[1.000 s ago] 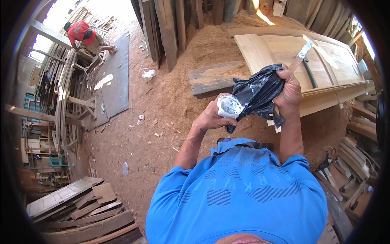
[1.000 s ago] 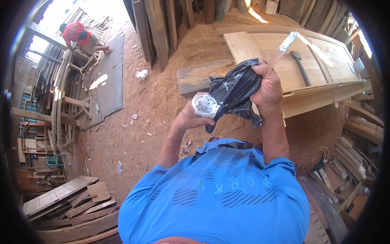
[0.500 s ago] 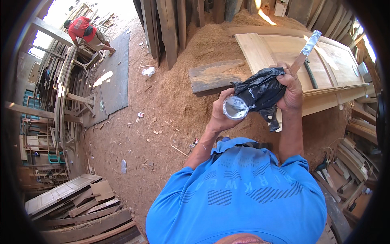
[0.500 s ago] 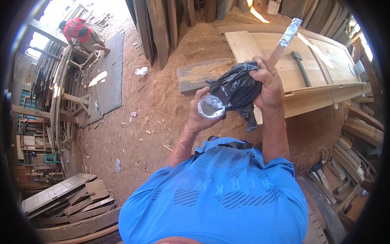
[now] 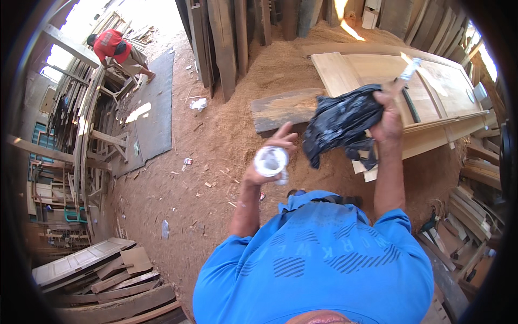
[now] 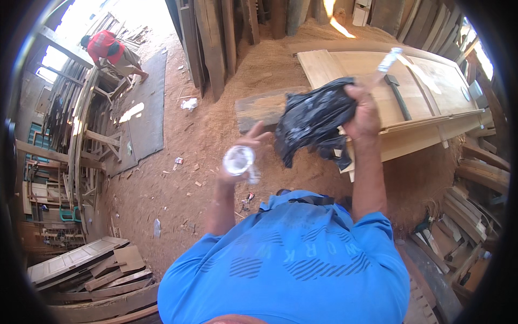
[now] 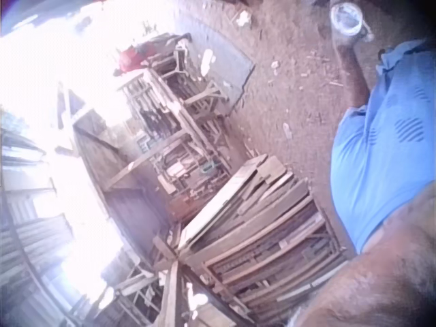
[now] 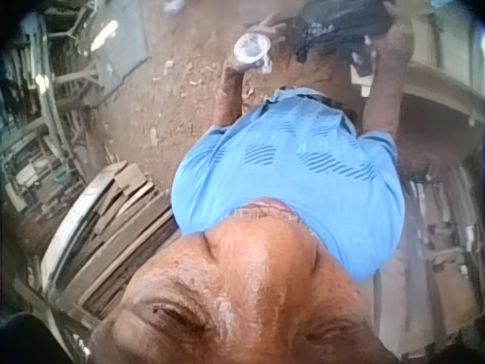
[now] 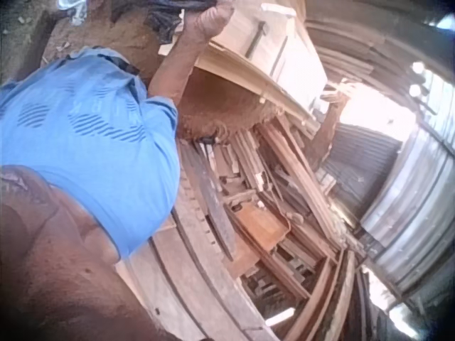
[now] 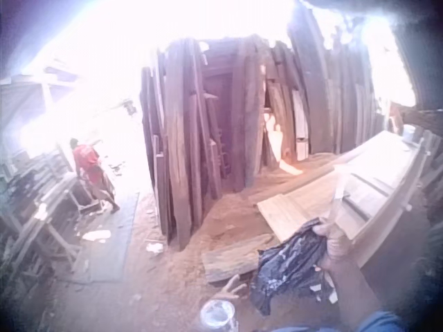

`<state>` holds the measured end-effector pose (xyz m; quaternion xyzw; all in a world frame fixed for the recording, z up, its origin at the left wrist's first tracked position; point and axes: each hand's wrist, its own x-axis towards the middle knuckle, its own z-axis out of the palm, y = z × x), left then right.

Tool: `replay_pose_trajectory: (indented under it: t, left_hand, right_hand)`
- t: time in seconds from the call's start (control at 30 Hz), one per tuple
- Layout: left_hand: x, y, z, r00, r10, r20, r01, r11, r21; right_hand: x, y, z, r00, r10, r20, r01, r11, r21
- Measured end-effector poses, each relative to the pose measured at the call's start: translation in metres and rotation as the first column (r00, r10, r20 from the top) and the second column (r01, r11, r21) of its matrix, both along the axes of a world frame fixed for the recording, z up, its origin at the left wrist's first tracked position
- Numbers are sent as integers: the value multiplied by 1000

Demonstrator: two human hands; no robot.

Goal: The person applies white glue to the edges of a curved wooden panel using a brush, repeatedly dipping the brush into a bucket. The person then retrieves a plastic bag, removes a small container, and walks toward the workshop exit.

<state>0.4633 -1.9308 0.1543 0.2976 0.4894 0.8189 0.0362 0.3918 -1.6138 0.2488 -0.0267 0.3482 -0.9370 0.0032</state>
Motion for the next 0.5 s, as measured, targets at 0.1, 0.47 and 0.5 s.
replay_pose_trajectory:
  t: [0.1,0.47,0.5]
  left_hand:
    - [1,31,-7,987,-58,147,48,997,67]
    - [-3,56,4,893,65,446,-179,959,220]
    - [-3,52,2,869,152,471,-286,931,227]
  right_hand:
    - [10,-56,-4,993,113,-32,-109,988,108]
    - [11,-78,-131,982,182,47,-134,505,852]
    - [19,-75,-116,965,222,140,-248,590,768]
